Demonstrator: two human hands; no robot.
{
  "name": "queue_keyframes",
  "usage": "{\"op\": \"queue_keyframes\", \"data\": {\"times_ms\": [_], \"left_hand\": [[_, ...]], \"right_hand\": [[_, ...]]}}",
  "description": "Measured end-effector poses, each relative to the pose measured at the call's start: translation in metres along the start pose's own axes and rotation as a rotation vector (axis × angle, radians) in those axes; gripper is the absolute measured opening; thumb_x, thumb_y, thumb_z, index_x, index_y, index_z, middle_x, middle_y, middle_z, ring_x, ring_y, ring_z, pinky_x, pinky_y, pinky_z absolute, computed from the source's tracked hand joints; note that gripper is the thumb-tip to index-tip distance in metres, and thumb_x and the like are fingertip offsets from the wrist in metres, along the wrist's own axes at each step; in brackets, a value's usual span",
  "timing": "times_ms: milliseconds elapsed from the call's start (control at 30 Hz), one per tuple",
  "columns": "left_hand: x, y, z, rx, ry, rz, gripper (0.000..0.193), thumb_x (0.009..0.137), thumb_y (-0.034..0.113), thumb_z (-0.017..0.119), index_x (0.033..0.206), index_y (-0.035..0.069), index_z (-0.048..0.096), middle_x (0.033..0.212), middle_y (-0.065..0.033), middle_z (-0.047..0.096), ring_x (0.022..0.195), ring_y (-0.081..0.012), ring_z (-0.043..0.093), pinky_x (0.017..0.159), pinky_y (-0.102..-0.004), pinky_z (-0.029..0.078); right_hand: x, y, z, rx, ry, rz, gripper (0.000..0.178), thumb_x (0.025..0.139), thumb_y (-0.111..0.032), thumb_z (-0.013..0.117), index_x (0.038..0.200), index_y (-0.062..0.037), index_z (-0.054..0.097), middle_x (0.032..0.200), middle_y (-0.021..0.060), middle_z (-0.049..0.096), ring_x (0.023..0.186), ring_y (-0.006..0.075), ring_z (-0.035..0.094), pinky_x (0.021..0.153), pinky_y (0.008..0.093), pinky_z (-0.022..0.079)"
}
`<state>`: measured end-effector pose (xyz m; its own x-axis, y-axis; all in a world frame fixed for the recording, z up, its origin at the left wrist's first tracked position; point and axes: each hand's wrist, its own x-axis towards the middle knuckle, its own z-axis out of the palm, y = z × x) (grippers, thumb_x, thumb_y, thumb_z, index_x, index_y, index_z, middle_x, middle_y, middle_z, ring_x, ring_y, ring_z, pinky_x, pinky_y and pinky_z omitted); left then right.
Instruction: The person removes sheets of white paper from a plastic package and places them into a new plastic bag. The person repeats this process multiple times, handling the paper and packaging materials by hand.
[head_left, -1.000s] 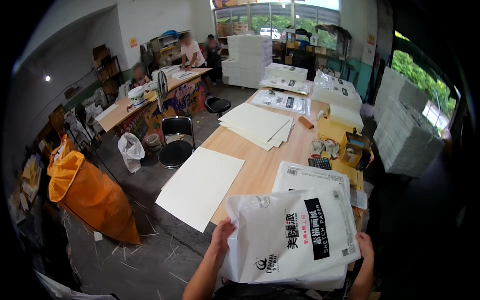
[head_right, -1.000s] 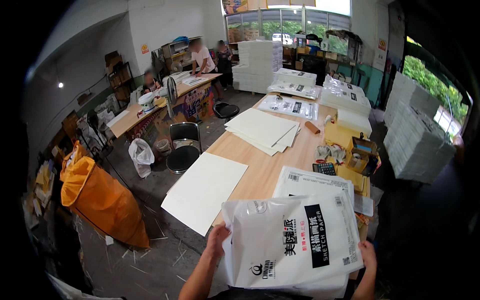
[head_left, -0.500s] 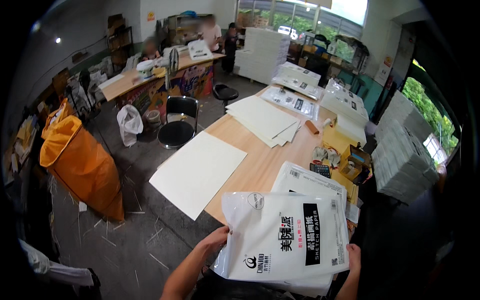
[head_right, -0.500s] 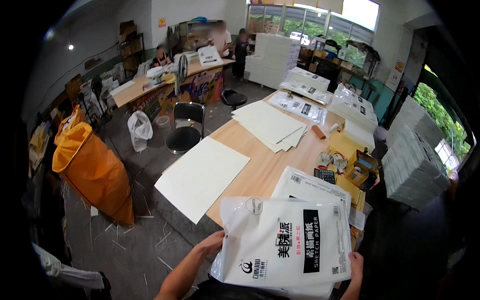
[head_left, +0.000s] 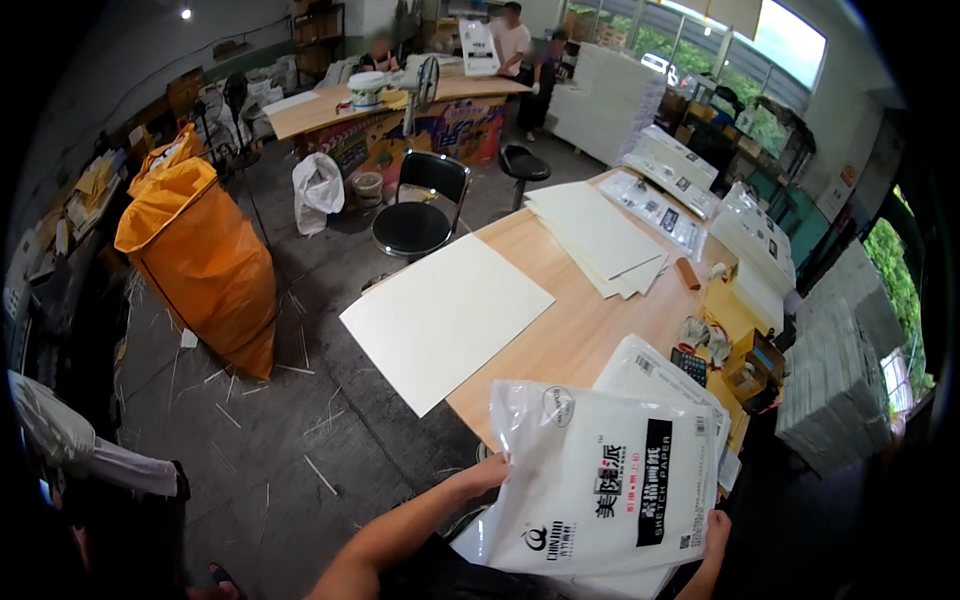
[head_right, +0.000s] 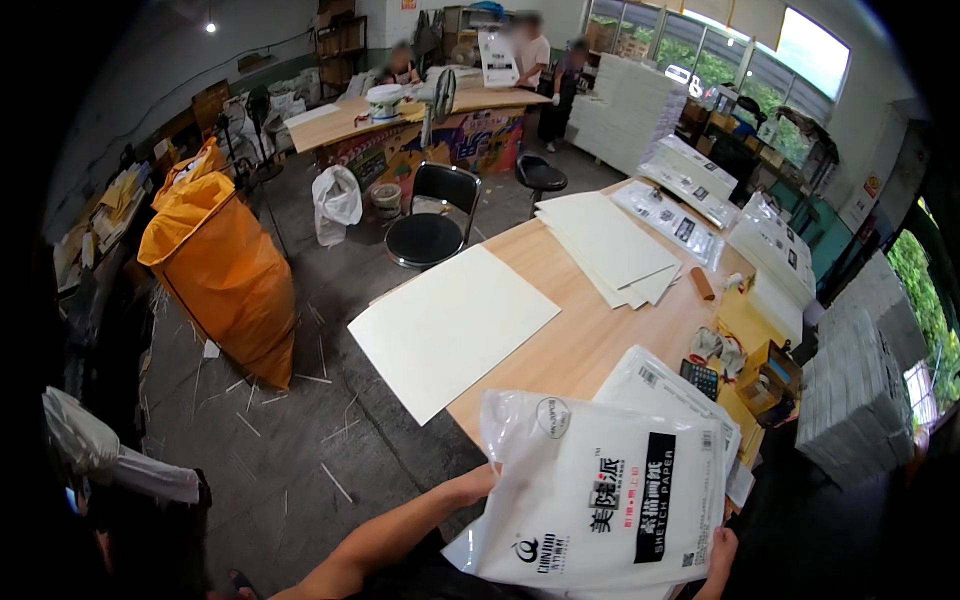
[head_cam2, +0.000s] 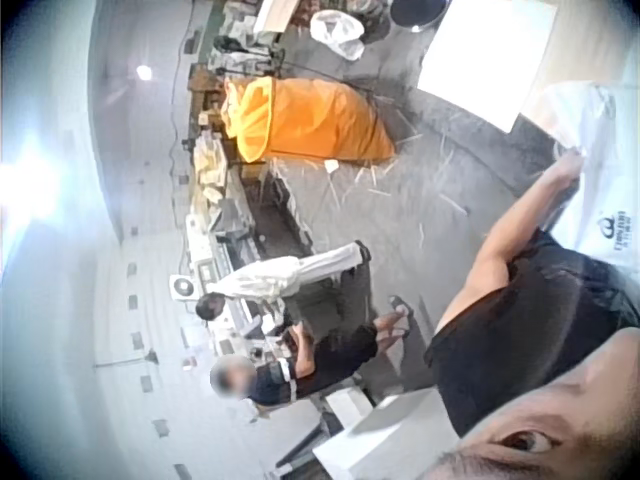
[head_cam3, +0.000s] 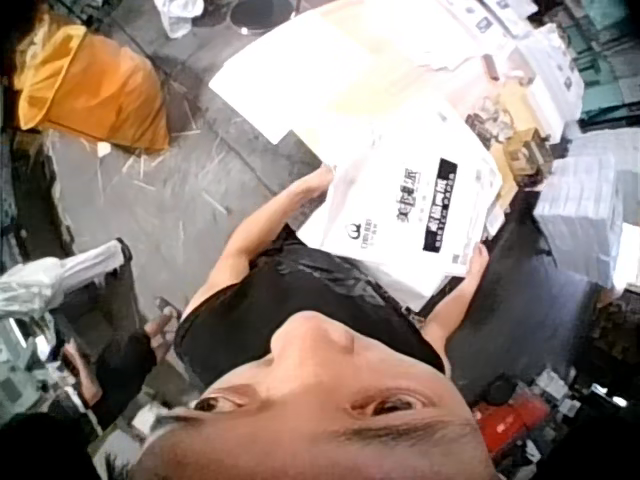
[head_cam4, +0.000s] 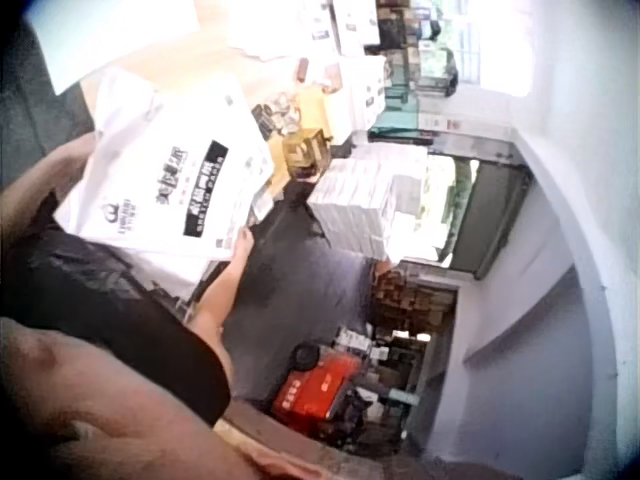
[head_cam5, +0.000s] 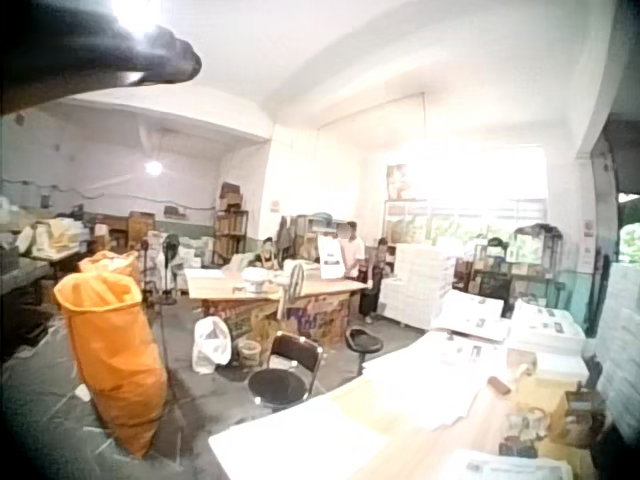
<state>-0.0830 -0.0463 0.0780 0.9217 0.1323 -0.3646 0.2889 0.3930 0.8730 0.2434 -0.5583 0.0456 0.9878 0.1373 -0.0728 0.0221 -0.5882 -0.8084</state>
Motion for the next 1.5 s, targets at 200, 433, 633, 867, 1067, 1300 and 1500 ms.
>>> {"op": "queue_keyframes", "data": {"times_ms": [200,433,633,867,1067,1300,1500], "left_hand": [[-0.015,0.011,-0.039,0.025,-0.292,-0.023,0.036,0.093,0.023,0.058,0.124,0.004,0.059,0.101,-0.0009,0.062,0.092,-0.0098,0.054,0.081,-0.0285,0.045],[-0.064,-0.022,-0.267,-0.296,0.689,-0.160,0.044,0.085,0.046,0.069,0.103,0.008,0.054,0.086,-0.0024,0.056,0.079,-0.0154,0.057,0.069,-0.0368,0.052],[-0.028,-0.021,-0.339,-0.825,0.206,0.004,0.057,0.092,0.039,0.061,0.134,0.005,0.042,0.121,-0.0109,0.057,0.105,-0.0271,0.061,0.087,-0.0481,0.055],[-0.032,0.052,-0.369,0.005,0.454,0.123,0.032,0.092,0.020,0.057,0.112,-0.005,0.058,0.095,-0.0133,0.066,0.081,-0.0195,0.064,0.071,-0.0340,0.052],[-0.107,0.162,-0.508,0.124,0.233,0.103,0.024,0.094,0.017,0.052,0.108,0.000,0.062,0.096,-0.0064,0.067,0.090,-0.0139,0.062,0.077,-0.0307,0.049],[-0.165,0.298,-0.709,0.359,0.192,0.055,0.019,0.096,0.022,0.059,0.091,0.004,0.062,0.078,0.0058,0.049,0.074,-0.0081,0.043,0.067,-0.0240,0.037],[-0.167,0.347,-0.873,0.011,0.445,0.051,0.027,0.093,0.014,0.060,0.115,-0.002,0.060,0.104,-0.0045,0.063,0.096,-0.0155,0.056,0.086,-0.0285,0.043]], "right_hand": [[-0.014,-0.039,0.010,-0.660,0.349,-0.099,0.024,0.090,-0.018,0.059,0.103,0.0024,0.060,0.096,0.0130,0.063,0.086,0.0271,0.059,0.078,0.0396,0.046],[-0.165,-0.193,0.125,-0.655,0.529,-0.203,0.035,0.091,-0.017,0.057,0.119,0.0030,0.055,0.116,0.0195,0.057,0.108,0.0352,0.054,0.095,0.0413,0.042],[-0.245,-0.388,0.349,-0.145,0.209,-0.465,0.018,0.087,-0.003,0.059,0.105,0.0025,0.061,0.105,0.0154,0.062,0.097,0.0268,0.060,0.081,0.0349,0.050],[-0.207,-0.382,0.518,-0.031,-0.250,-0.082,0.042,0.089,-0.023,0.065,0.120,0.0018,0.051,0.112,0.0174,0.059,0.099,0.0276,0.060,0.078,0.0350,0.052],[-0.222,-0.438,0.647,0.943,-0.728,0.749,0.070,0.091,-0.053,0.056,0.139,-0.0056,0.039,0.132,0.0166,0.050,0.121,0.0307,0.050,0.097,0.0444,0.045],[-0.203,-0.580,0.846,1.358,-1.013,0.515,0.050,0.098,-0.023,0.050,0.142,-0.0047,0.035,0.141,0.0117,0.045,0.130,0.0299,0.044,0.108,0.0477,0.035],[-0.158,-0.750,0.968,1.253,-1.055,0.405,0.054,0.091,-0.005,0.054,0.141,0.0018,0.035,0.138,0.0153,0.047,0.127,0.0321,0.046,0.109,0.0470,0.035]]}}
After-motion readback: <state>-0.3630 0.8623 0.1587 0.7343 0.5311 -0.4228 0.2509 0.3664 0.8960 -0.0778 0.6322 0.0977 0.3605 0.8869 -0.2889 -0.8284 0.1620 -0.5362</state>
